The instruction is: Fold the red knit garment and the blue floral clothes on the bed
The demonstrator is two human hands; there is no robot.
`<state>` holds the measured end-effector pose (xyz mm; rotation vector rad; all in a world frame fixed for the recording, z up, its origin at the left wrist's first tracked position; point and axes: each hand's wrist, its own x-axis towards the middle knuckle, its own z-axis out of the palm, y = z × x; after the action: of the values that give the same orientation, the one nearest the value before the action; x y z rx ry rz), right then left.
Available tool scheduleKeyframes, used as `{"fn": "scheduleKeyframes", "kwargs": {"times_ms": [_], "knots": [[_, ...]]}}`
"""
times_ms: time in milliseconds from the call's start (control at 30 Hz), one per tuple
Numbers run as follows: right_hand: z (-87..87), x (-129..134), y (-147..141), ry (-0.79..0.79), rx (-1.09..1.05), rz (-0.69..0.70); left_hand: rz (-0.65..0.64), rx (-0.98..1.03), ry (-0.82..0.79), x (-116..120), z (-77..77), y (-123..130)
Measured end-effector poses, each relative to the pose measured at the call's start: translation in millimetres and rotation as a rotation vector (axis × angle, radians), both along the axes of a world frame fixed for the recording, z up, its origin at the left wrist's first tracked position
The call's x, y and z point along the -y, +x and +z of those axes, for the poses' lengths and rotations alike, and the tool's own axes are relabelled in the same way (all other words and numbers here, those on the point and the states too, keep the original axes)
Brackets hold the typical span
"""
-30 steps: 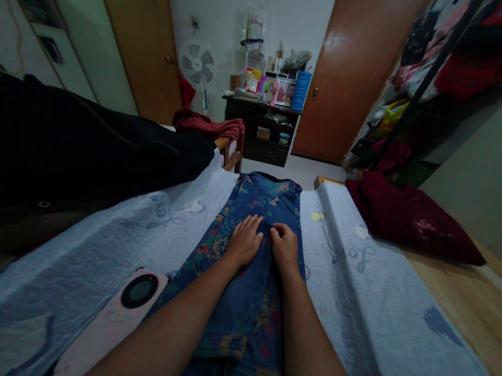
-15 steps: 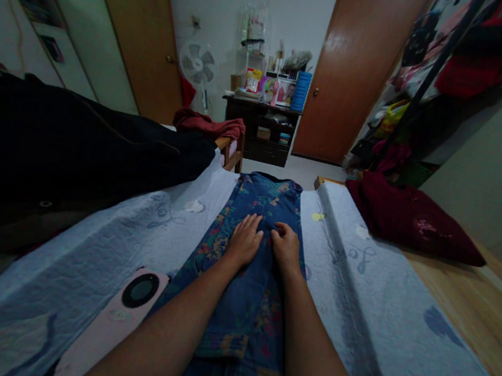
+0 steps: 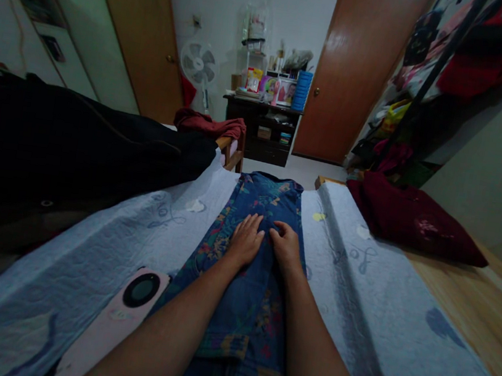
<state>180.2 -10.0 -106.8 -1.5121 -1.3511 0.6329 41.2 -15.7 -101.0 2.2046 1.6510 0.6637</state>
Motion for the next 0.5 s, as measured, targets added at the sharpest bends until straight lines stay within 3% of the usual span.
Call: {"fn": "scheduleKeyframes", "kwargs": {"times_ms": [500], "knots": [[3.3,5.2,-5.0,-0.025,0.328,-0.11,-0.001,0.033,0.038,-2.6,-5.8,-0.6]]}}
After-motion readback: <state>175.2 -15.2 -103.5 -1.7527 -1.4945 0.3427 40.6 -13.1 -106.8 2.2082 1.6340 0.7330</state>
